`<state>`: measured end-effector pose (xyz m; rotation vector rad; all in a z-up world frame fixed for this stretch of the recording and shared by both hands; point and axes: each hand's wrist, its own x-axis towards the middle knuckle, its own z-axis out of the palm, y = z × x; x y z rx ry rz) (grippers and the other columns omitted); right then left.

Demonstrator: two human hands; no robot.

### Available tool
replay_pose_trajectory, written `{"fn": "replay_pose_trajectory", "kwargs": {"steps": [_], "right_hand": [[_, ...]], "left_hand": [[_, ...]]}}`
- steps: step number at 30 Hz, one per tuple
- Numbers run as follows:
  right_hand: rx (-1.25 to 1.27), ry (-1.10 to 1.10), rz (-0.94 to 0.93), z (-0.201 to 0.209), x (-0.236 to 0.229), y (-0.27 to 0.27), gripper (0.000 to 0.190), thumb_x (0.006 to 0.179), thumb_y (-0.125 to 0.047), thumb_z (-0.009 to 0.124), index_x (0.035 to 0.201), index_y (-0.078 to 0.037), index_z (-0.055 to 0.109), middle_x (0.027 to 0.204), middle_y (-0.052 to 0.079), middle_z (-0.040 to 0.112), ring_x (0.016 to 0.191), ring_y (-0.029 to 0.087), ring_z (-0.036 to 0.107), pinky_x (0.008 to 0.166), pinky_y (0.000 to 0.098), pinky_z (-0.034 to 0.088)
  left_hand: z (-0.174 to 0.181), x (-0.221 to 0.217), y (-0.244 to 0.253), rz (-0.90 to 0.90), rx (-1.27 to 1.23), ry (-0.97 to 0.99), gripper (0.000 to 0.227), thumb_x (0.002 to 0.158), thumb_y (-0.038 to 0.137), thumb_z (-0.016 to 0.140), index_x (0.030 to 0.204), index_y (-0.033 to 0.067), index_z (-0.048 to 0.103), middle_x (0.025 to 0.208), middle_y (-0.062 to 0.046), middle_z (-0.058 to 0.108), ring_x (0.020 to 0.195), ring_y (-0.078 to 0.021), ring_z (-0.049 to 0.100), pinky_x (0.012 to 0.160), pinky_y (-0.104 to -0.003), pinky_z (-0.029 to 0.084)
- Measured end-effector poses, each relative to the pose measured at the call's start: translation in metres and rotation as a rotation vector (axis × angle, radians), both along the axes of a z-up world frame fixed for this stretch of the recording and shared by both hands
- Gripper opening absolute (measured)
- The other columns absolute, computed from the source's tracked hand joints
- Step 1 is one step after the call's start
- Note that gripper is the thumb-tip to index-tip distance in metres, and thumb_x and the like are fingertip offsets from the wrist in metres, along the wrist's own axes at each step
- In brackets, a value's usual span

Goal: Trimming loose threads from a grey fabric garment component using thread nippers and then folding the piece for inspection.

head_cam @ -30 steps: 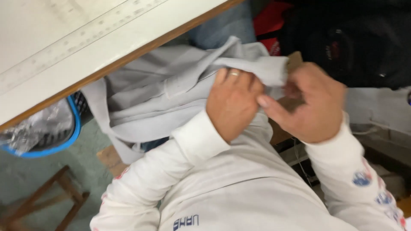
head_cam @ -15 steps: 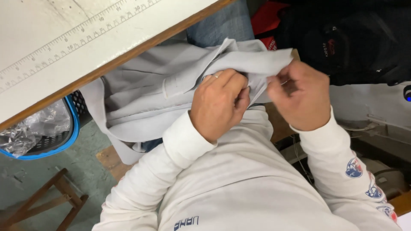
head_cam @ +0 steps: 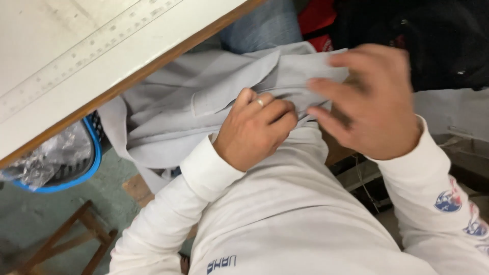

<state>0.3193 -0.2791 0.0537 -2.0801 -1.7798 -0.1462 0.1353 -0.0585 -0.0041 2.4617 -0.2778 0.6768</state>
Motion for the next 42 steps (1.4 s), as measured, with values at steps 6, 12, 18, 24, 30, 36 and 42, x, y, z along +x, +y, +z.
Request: {"fn": "replay_pose_trajectory", "kwargs": {"steps": [6, 12, 18, 24, 30, 36, 42], "right_hand": [[-0.150, 0.522, 0.009, -0.044, 0.012, 0.006, 0.009, 0.125, -0.013, 0.082, 0.122, -0.005, 0.085, 0.111, 0.007, 0.087, 0.104, 0.030, 0.081, 0.102, 0.0447, 0.060], [-0.174, 0.583, -0.076, -0.054, -0.002, 0.010, 0.010, 0.121, -0.017, 0.080, 0.118, -0.007, 0.081, 0.101, 0.005, 0.082, 0.095, 0.030, 0.077, 0.101, 0.0499, 0.057], [-0.115, 0.616, -0.173, -0.053, 0.004, 0.008, 0.007, 0.127, -0.009, 0.083, 0.131, -0.008, 0.088, 0.116, 0.003, 0.091, 0.103, 0.024, 0.081, 0.102, 0.0404, 0.059], [-0.049, 0.952, -0.202, -0.068, -0.007, 0.016, 0.008, 0.122, -0.004, 0.083, 0.126, -0.005, 0.089, 0.096, 0.011, 0.090, 0.088, 0.024, 0.078, 0.094, 0.0491, 0.066], [-0.020, 0.829, -0.198, -0.054, -0.014, 0.014, 0.026, 0.117, -0.016, 0.096, 0.140, -0.006, 0.089, 0.105, 0.009, 0.092, 0.101, 0.031, 0.083, 0.100, 0.0469, 0.067], [0.071, 0.907, -0.267, -0.062, -0.019, 0.016, 0.023, 0.122, -0.007, 0.093, 0.143, -0.003, 0.084, 0.104, 0.008, 0.091, 0.099, 0.024, 0.081, 0.105, 0.0457, 0.067], [0.084, 0.690, -0.277, -0.099, -0.011, 0.019, 0.016, 0.124, -0.015, 0.097, 0.138, -0.010, 0.091, 0.108, 0.008, 0.090, 0.107, 0.037, 0.085, 0.102, 0.0507, 0.069]], "left_hand": [[0.002, -0.006, 0.005, -0.041, 0.034, -0.171, 0.022, 0.123, -0.009, 0.069, 0.107, 0.0055, 0.072, 0.119, -0.015, 0.082, 0.101, -0.0286, 0.075, 0.087, -0.046, 0.054], [-0.006, -0.019, -0.014, 0.079, -0.316, 0.206, 0.019, 0.122, 0.025, 0.086, 0.126, 0.0121, 0.074, 0.117, -0.002, 0.081, 0.101, -0.0292, 0.077, 0.099, -0.045, 0.045], [-0.007, -0.013, -0.008, 0.102, -0.107, 0.175, 0.024, 0.117, -0.004, 0.070, 0.123, 0.0173, 0.080, 0.118, 0.003, 0.077, 0.103, -0.0280, 0.066, 0.099, -0.051, 0.042], [-0.052, -0.017, -0.001, 0.017, -0.088, -0.027, 0.020, 0.128, 0.019, 0.072, 0.111, 0.0142, 0.081, 0.109, -0.005, 0.074, 0.102, -0.0307, 0.075, 0.100, -0.054, 0.050], [-0.021, -0.013, -0.008, 0.104, -0.281, 0.128, 0.009, 0.120, 0.025, 0.085, 0.124, 0.0167, 0.085, 0.109, -0.001, 0.079, 0.093, -0.0285, 0.082, 0.094, -0.046, 0.053], [-0.004, -0.011, -0.006, 0.114, -0.340, 0.203, 0.007, 0.117, 0.004, 0.085, 0.120, 0.0088, 0.089, 0.102, -0.005, 0.082, 0.090, -0.0318, 0.084, 0.093, -0.044, 0.053], [-0.009, -0.011, -0.004, 0.063, -0.607, 0.109, 0.013, 0.120, 0.007, 0.081, 0.127, 0.0139, 0.089, 0.113, -0.004, 0.087, 0.100, -0.0348, 0.086, 0.097, -0.044, 0.060]]}}
